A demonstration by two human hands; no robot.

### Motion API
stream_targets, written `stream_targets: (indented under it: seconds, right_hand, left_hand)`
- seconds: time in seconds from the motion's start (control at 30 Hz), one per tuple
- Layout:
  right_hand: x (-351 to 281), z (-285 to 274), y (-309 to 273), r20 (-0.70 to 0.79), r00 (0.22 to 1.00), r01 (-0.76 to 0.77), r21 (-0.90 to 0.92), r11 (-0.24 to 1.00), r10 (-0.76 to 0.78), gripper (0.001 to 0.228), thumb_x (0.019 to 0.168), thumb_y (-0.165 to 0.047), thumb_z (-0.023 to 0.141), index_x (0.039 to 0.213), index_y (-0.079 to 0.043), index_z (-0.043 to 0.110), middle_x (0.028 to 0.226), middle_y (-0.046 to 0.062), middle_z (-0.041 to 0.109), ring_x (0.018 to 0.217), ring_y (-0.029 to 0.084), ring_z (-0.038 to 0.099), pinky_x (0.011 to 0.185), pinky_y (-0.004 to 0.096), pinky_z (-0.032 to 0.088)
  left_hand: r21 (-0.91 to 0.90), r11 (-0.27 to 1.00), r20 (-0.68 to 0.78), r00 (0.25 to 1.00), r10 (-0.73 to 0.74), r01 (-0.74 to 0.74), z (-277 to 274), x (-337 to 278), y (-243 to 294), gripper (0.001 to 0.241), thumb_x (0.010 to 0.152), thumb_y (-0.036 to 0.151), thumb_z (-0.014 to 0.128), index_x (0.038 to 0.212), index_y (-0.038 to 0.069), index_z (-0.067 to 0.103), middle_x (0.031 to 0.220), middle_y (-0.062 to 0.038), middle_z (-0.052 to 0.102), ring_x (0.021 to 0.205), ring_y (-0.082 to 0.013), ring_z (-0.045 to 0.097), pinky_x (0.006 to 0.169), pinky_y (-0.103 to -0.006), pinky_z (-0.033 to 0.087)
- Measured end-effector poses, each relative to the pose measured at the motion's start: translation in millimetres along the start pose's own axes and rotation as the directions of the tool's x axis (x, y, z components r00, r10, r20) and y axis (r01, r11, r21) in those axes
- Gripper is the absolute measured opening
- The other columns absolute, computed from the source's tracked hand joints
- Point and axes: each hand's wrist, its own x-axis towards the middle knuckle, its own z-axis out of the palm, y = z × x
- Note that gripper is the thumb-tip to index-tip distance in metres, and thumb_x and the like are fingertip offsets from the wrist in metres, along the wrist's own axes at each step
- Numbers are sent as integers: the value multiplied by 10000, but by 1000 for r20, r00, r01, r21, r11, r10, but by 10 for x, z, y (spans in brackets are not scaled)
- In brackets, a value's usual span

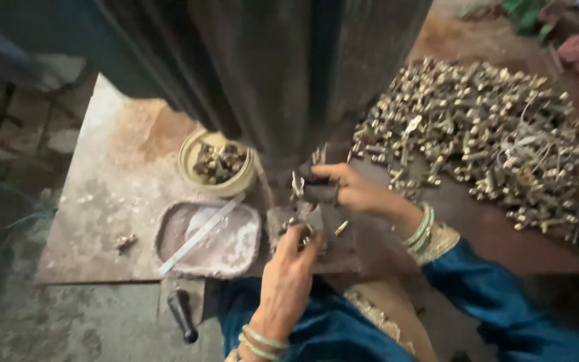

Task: The person sits at a bench machine and repeatedly picks up small metal fittings from a pile on the worktable, places each fitting under the machine head, operates the machine on it, and drops the processed fitting into a bowl, working through the pile one piece at a time.

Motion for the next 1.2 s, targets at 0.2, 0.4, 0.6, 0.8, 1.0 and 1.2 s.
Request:
stream_targets:
  seconds: [0.2, 0.4, 0.6, 0.8, 1.0, 1.2]
  right_hand:
    - [38, 54, 26, -5, 1000, 21, 86, 996, -21, 348, 993, -96, 641, 1323, 14, 662, 1130, 31, 741, 1015, 102, 655, 890, 263, 537]
    - [-17, 107, 189, -59, 996, -50, 226, 973, 65, 341, 993, -98, 642, 1315, 16, 655, 1117, 47, 737, 989, 123, 655, 836, 269, 528]
    - [-210, 529, 698, -239, 971, 77, 262, 962, -13, 444, 901, 12, 528, 1340, -25, 581, 1130, 20, 706, 974, 122, 680, 835, 261, 560]
    - [-234, 954, 427, -584, 809, 69, 207, 976, 67, 414, 954, 96, 461, 1330, 71, 631, 1149, 113, 698, 1008, 165, 651, 871, 286, 516]
    - [-207, 774, 504, -595, 797, 112, 315, 943, 104, 466, 897, 113, 411, 1337, 57, 557, 1151, 89, 690, 1002, 171, 683, 940, 279, 531]
    - [-226, 727, 534, -575, 817, 88, 201, 976, 45, 458, 890, 147, 411, 1300, 88, 604, 1127, 113, 692, 1005, 194, 664, 941, 301, 512]
  left_hand:
    - [247, 911, 272, 879, -392, 330, 253, 258, -179, 293, 863, 1, 602, 1153, 8, 644, 1006, -122, 669, 1011, -298, 639, 778, -422, 568]
    - [327, 941, 149, 988, 37, -85, 964, 271, 29, 315, 683, 128, 650, 971, 3, 677, 914, -138, 663, 1011, -323, 598, 793, -448, 543]
    - [50, 998, 202, 978, -55, 46, 331, -28, 210, 334, 703, 102, 691, 1024, 8, 688, 1008, -155, 653, 985, -350, 590, 735, -443, 527]
    - [-9, 860, -43, 859, -511, 511, -506, -163, -456, 139, 854, 66, 684, 985, 102, 710, 955, -126, 678, 871, -366, 671, 734, -455, 533]
    - [-11, 873, -141, 863, -485, 488, -432, -185, -881, 172, 826, 35, 666, 988, 64, 717, 985, -137, 675, 890, -374, 667, 751, -457, 529]
    - [68, 857, -62, 860, -507, 511, -256, -119, -955, 187, 785, 70, 719, 971, 49, 724, 941, -147, 655, 879, -368, 665, 762, -460, 537]
